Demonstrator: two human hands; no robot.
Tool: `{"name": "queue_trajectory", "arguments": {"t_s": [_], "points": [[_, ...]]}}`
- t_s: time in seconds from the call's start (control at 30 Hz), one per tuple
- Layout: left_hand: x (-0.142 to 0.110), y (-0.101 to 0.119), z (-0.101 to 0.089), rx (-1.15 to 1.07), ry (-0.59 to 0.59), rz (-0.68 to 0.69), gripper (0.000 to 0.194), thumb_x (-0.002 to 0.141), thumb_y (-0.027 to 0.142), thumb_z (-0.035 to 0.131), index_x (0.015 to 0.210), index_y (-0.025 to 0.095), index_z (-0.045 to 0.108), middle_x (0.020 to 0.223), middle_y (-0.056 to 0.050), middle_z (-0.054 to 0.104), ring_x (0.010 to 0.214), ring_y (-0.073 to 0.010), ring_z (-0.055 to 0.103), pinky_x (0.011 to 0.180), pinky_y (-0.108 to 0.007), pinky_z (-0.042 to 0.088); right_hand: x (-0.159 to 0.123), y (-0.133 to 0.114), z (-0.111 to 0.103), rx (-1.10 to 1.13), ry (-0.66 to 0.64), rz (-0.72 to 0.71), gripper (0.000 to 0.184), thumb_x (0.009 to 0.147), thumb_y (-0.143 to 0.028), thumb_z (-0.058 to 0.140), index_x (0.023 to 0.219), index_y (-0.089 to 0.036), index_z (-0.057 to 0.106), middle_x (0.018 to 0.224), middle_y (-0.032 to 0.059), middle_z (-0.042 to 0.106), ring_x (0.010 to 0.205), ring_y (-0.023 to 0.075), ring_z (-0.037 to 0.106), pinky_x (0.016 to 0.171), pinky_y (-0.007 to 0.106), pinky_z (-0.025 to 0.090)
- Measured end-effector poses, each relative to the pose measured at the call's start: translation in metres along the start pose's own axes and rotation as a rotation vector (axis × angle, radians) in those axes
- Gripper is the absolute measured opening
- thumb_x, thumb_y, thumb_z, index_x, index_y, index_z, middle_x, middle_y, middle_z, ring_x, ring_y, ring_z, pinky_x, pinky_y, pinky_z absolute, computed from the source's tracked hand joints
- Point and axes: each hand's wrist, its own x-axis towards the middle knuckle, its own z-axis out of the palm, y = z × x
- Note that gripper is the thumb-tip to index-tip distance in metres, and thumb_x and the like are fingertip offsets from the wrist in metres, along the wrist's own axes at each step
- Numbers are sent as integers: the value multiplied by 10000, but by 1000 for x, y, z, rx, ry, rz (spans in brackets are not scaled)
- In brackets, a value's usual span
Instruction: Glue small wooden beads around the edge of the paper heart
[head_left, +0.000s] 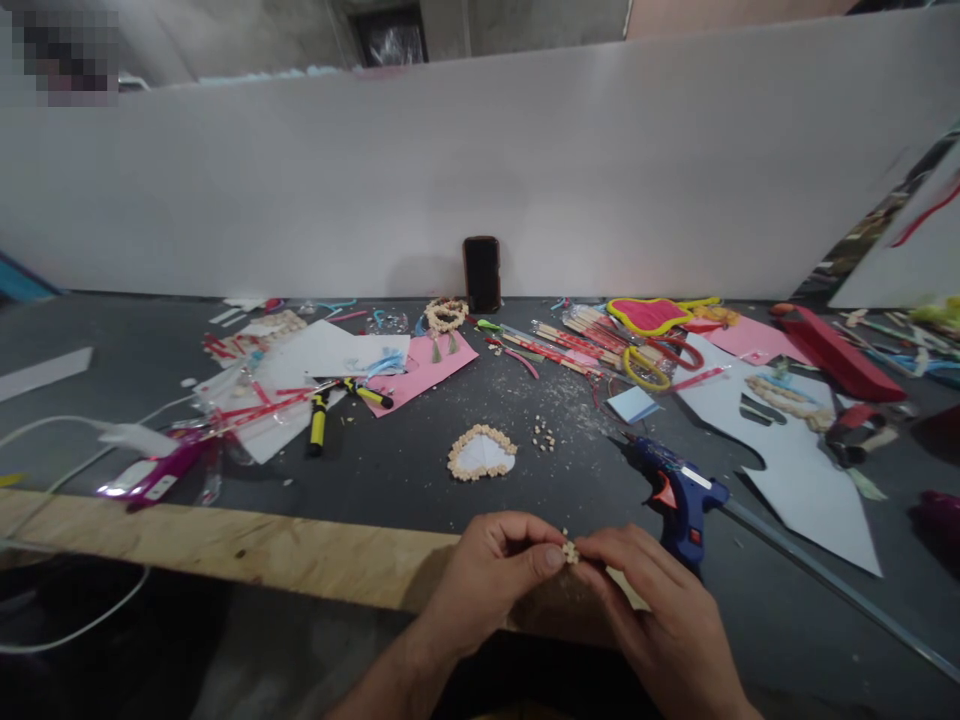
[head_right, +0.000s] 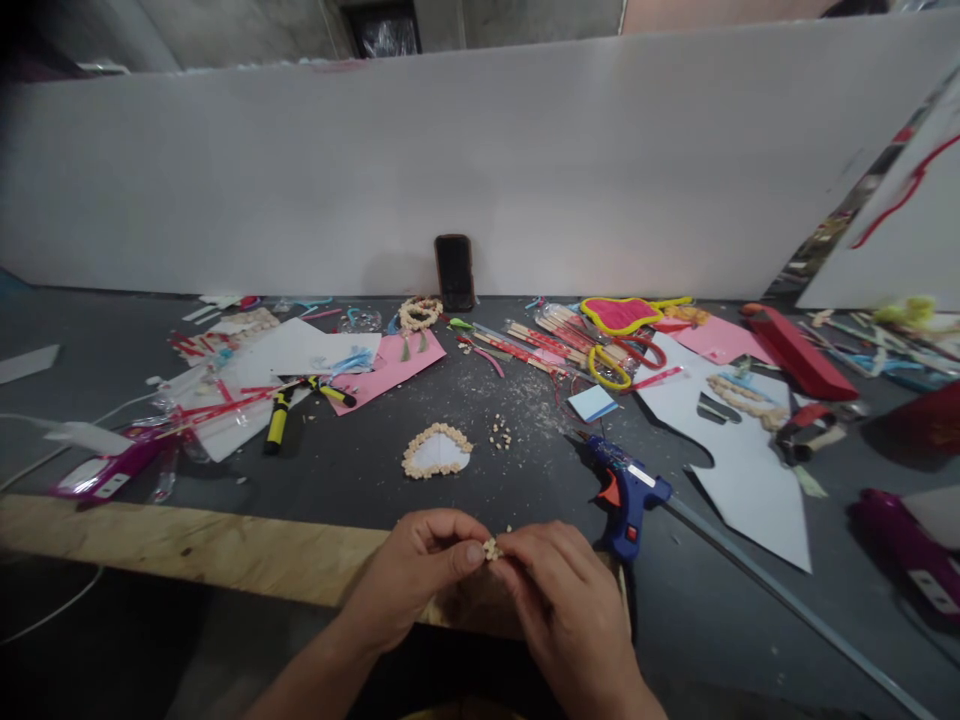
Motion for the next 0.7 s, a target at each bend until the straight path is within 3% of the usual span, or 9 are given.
{"name": "queue_trajectory", "arguments": {"t_s": [0.7], "points": [[1, 1, -3, -49, -65, -40, 318, 650, 423, 769, 750, 127, 711, 681, -18, 639, 613, -94, 507, 605, -202, 394, 1, 3, 2, 20, 1, -8, 103, 859, -237, 534, 885, -228, 634, 751, 8, 687, 678, 114, 651, 611, 198, 530]]}}
